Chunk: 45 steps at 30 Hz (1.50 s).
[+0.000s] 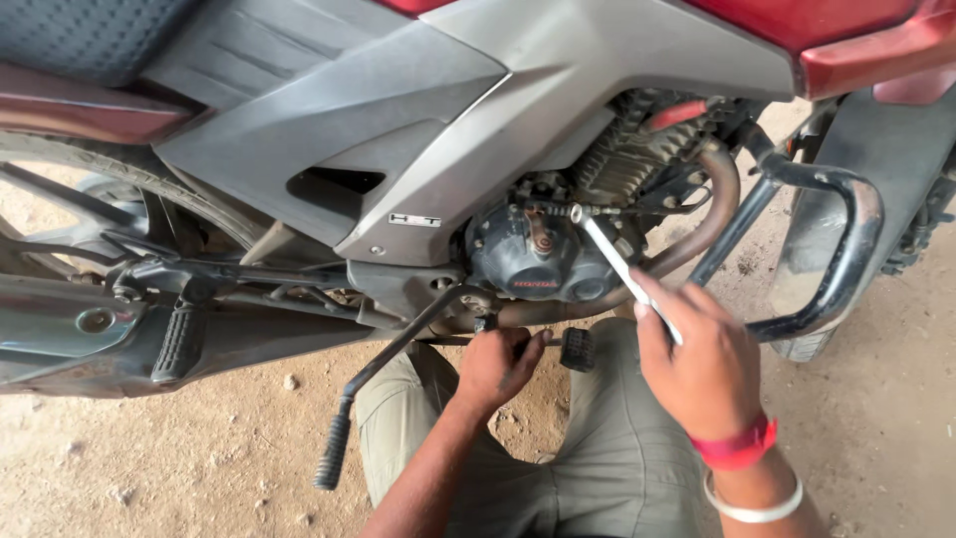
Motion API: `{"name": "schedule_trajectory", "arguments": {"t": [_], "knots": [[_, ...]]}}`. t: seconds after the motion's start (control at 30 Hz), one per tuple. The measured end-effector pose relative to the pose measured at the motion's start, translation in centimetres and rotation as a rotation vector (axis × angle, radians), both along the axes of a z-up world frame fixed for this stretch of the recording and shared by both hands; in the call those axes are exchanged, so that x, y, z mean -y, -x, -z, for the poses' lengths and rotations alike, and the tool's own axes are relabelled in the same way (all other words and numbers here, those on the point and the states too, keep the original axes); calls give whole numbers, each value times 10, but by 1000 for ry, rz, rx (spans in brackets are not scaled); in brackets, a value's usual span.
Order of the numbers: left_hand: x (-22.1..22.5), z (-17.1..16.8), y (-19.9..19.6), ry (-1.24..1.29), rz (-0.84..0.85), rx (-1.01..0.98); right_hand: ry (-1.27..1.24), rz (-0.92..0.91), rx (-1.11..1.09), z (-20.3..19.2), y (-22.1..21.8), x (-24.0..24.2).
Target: The person uses a wrench and a long metal tool to loosen and adjust components on a motorcycle engine while sitting on the ground.
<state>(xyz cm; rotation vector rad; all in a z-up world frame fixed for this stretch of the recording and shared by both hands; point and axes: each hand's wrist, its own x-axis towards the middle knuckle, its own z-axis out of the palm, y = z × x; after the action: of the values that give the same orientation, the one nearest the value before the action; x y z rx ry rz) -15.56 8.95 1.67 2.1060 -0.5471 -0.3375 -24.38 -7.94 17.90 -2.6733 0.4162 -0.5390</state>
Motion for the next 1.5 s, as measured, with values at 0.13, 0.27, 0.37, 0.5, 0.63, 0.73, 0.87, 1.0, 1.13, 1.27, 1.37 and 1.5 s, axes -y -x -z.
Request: {"name": "schedule_trajectory", "arguments": {"t": [0.13,0.27,0.37,0.5,0.63,0.73,0.87,1.0,1.13,1.27,1.37,1.5], "knots": [[-5,3,2,-41,27,-66,110,-42,31,15,-75,-11],[-10,4,4,69,13,20,175,46,-178,58,-103,-4],[-10,10,-1,4,22,-58,215,29,-144,72,-99,-3],[-9,13,-4,65,30,-21,195,-25,-166,53,-93,-8],[-9,12,-8,69,23,-63,200,-48,-106,23,-48,-5],[-13,9,-9,79,28,-64,260,52,-197,-16,10,-10],[-14,9,-11,85,42,-117,188,99,-202,-71,17,-42],[-14,11,-15,102,35,-119,368,-31,-184,-40,-77,-57],[-16,18,-10,161,8,-56,363,-11,-211,59,-110,-34],[-17,15,-13,106,30,-83,361,-64,-202,68,-111,-17],[-17,21,-6,131,15,25,304,-96,-185,38,-94,-30],[-15,16,-14,132,6,-71,256,-44,-92,-6,-47,-16]]}}
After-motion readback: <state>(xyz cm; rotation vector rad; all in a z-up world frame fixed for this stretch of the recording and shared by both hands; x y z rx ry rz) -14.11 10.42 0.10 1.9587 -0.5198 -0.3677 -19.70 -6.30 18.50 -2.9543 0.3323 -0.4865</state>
